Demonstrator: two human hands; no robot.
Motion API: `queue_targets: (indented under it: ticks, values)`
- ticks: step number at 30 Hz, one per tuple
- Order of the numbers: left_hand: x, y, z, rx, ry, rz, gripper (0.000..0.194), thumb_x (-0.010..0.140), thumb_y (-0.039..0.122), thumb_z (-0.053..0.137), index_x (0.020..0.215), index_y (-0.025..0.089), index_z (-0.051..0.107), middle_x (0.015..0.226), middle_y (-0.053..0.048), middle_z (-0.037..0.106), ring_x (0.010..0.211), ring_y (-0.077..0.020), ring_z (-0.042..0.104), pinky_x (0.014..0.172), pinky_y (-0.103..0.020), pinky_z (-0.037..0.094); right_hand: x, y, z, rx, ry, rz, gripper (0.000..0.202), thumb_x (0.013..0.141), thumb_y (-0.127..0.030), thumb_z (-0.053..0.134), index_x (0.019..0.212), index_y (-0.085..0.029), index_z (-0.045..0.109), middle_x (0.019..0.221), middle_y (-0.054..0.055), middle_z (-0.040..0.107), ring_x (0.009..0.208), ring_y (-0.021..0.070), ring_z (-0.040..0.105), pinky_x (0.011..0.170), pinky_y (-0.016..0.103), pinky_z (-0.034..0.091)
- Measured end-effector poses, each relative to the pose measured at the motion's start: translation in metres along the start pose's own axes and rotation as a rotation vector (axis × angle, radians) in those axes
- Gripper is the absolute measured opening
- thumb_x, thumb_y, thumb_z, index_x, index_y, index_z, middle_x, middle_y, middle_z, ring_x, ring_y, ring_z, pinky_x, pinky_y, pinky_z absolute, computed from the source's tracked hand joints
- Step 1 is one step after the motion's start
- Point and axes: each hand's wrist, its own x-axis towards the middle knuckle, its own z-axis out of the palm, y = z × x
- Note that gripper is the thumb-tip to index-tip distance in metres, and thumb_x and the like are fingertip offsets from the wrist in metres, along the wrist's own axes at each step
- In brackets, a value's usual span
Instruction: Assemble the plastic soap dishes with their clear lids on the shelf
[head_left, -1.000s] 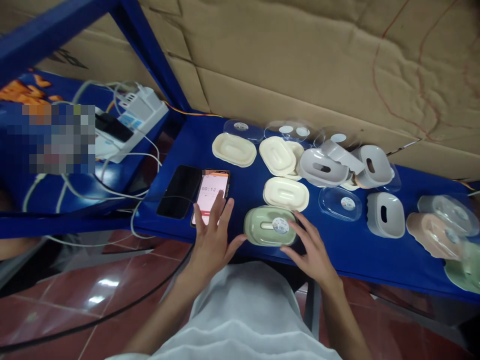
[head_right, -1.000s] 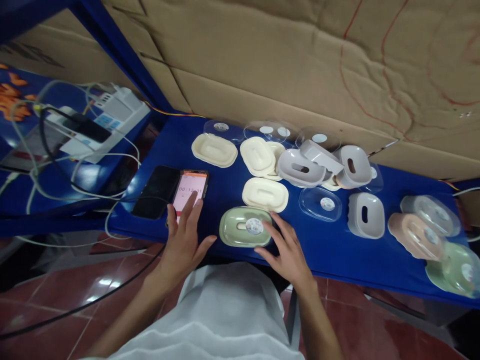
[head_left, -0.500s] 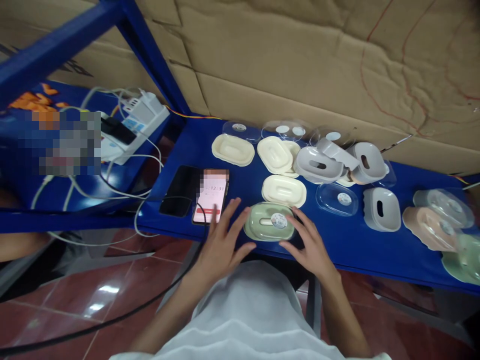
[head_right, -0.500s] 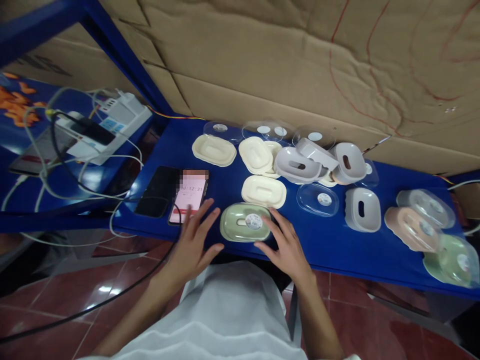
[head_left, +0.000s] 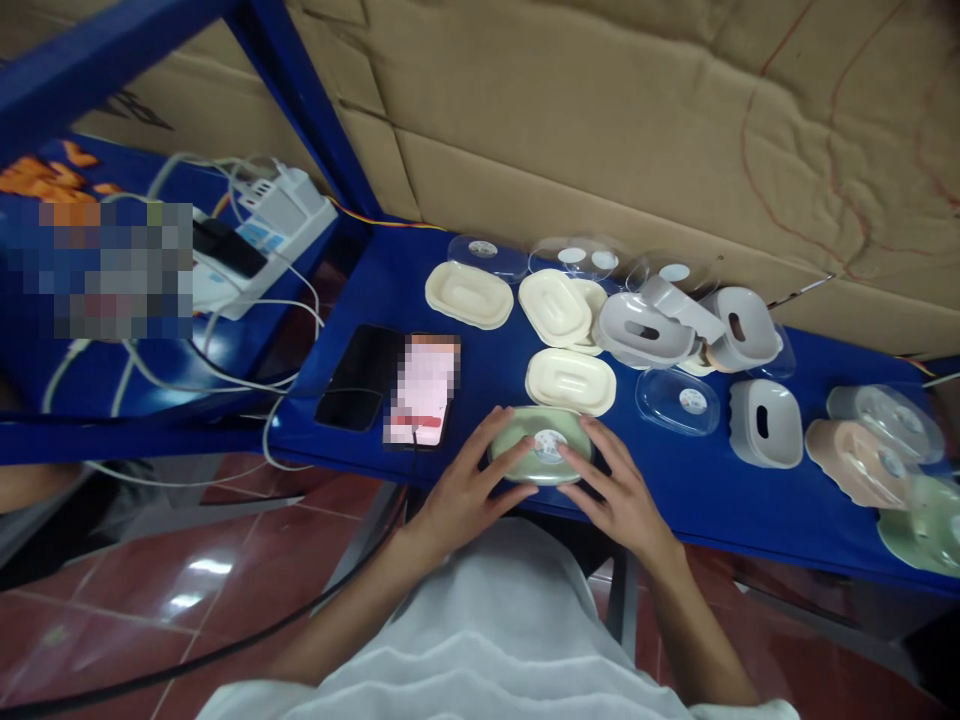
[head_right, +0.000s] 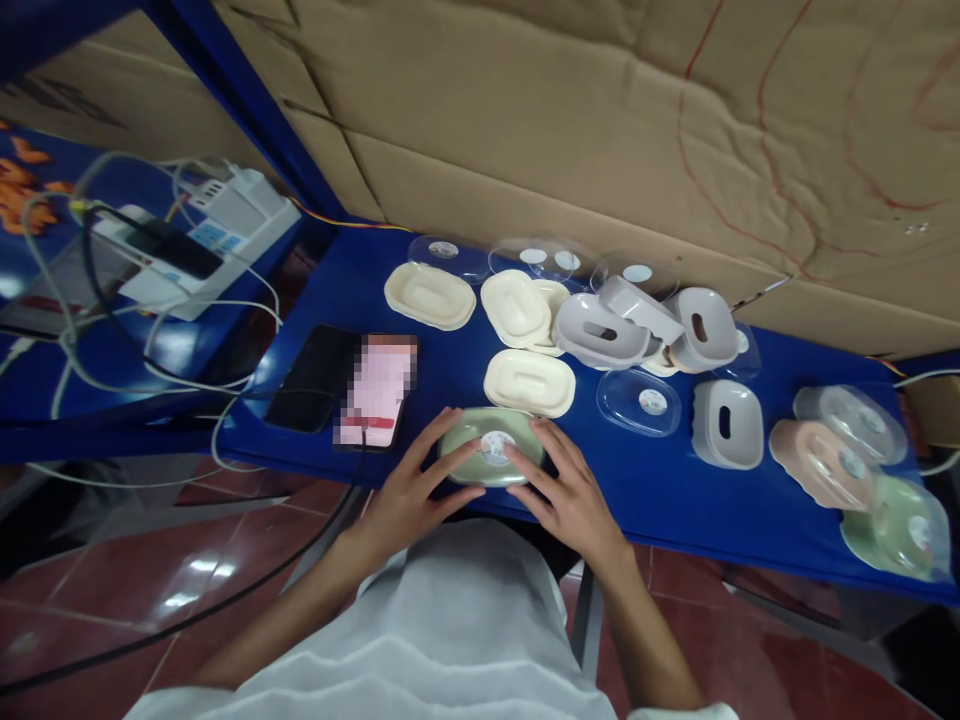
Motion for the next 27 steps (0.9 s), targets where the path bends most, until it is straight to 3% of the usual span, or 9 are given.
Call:
queue_targets:
  ticks: [8, 14, 19, 23, 27]
  values:
    - [-0.001, -0.005, 0.002, -0.090, 0.003, -0.046, 0.067, 0.094, 0.030, 0.080, 0.156, 0.031, 0.052, 0.168, -0.017, 0.043, 0.155, -0.0351, 0.049, 0.120, -0.057, 0.054, -0.003, 0.001, 0.007, -0.032, 0.006, -0.001, 0.083, 0.100, -0.025, 0.073, 0.169, -0.045, 0.032, 0.178, 0.004, 0.029, 0.158, 0.0351, 0.043, 0.123, 0.058, 0.051]
    - [0.001, -0.010, 0.000, -0.108, -0.072, -0.078, 0.062, 0.092, 0.030, 0.082, 0.149, 0.028, 0.058, 0.168, -0.018, 0.041, 0.154, -0.0356, 0.049, 0.119, -0.054, 0.054, -0.007, -0.002, 0.007, -0.014, -0.052, 0.059, 0.083, 0.103, -0.022, 0.067, 0.170, -0.048, 0.025, 0.180, 0.004, 0.023, 0.161, 0.0327, 0.039, 0.125, 0.054, 0.049]
    - [0.002, -0.007, 0.003, -0.144, -0.160, -0.049, 0.064, 0.089, 0.027, 0.086, 0.147, 0.028, 0.060, 0.164, -0.019, 0.043, 0.151, -0.0373, 0.052, 0.119, -0.056, 0.053, -0.017, 0.001, 0.000, 0.060, -0.089, 0.159, 0.093, 0.098, -0.035, 0.076, 0.172, -0.044, 0.020, 0.181, 0.010, 0.019, 0.160, 0.0345, 0.040, 0.122, 0.053, 0.052]
    - [0.005, 0.002, 0.008, -0.206, -0.223, -0.054, 0.066, 0.092, 0.025, 0.082, 0.151, 0.030, 0.054, 0.171, -0.018, 0.037, 0.157, -0.0363, 0.045, 0.123, -0.056, 0.049, -0.027, 0.001, -0.005, 0.083, -0.092, 0.207, 0.086, 0.097, -0.040, 0.077, 0.169, -0.040, 0.032, 0.172, 0.012, 0.038, 0.158, 0.0322, 0.044, 0.121, 0.050, 0.052]
    - [0.013, 0.012, 0.010, -0.264, -0.221, -0.076, 0.082, 0.093, 0.028, 0.082, 0.162, 0.030, 0.038, 0.181, -0.019, 0.012, 0.164, -0.0370, 0.033, 0.125, -0.057, 0.046, -0.044, 0.004, -0.022, 0.001, 0.057, 0.218, 0.080, 0.094, -0.045, 0.080, 0.164, -0.036, 0.043, 0.163, 0.012, 0.049, 0.149, 0.0326, 0.054, 0.119, 0.051, 0.055]
